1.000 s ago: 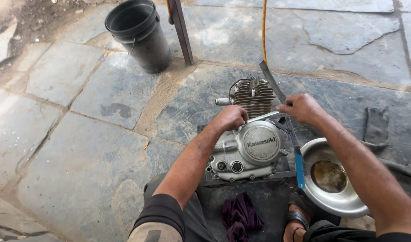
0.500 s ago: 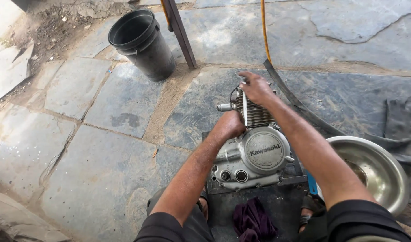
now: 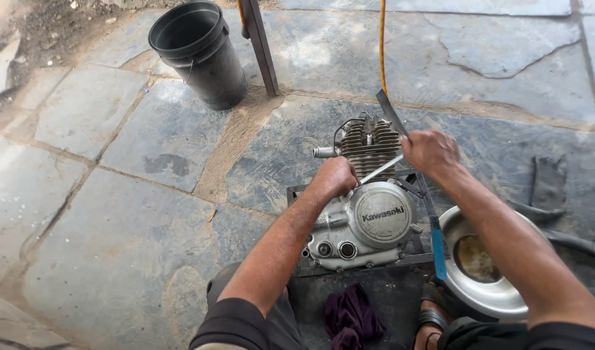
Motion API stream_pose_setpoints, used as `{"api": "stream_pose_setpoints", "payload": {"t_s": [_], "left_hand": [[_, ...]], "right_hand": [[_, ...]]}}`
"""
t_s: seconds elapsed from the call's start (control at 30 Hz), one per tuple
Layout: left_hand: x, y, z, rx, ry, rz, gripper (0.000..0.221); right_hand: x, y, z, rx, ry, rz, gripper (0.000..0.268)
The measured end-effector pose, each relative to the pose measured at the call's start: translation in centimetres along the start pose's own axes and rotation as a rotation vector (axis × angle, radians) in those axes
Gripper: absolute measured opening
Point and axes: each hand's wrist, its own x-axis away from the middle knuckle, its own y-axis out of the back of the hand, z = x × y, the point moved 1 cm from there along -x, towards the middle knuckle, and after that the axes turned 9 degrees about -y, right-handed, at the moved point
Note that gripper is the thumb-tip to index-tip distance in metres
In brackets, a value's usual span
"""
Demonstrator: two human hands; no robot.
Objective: Using a wrench to tighten or loosen bolts on a motorcycle engine block.
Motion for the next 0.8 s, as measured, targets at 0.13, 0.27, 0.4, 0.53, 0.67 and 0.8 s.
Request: {"api": "stream_pose_setpoints", "payload": {"t_s": [0.13,0.27,0.4,0.53,0.67,0.8], "left_hand": [[-1.1,-1.2,1.4,0.042,-0.039,0.043,0.019],[-1.2,-1.5,1.3,0.071,-0.095,0.058,0.020],[-0.2,-1.3,1.5,-0.002,-0.139,0.033,0.021],[-1.0,-1.6,2.2,-0.019,-0.166,0.050,0.025],[-1.2,-1.4,2.7,-0.016,-0.168,0.057,0.027],[-1.1,-1.0,2.3,-0.017,-0.188,0.077,0.028]], "right_hand": [[2.0,1.6,0.2,0.042,-0.048,-0.013,0.036],[1.3,1.2,0.0,0.023,-0.087,-0.027,0.033],[-2.0,-1.8,-0.4,-0.009,-0.059,-0.092,0.030],[-5.0,-3.7,0.4,-0.115,-0.101,-0.147,0.036],[-6.1,-2.8,2.6,-0.235,-0.162,-0.132,0.036],[-5.7,-1.3,3.3,-0.254,-0.178,-0.065,0.041]]}}
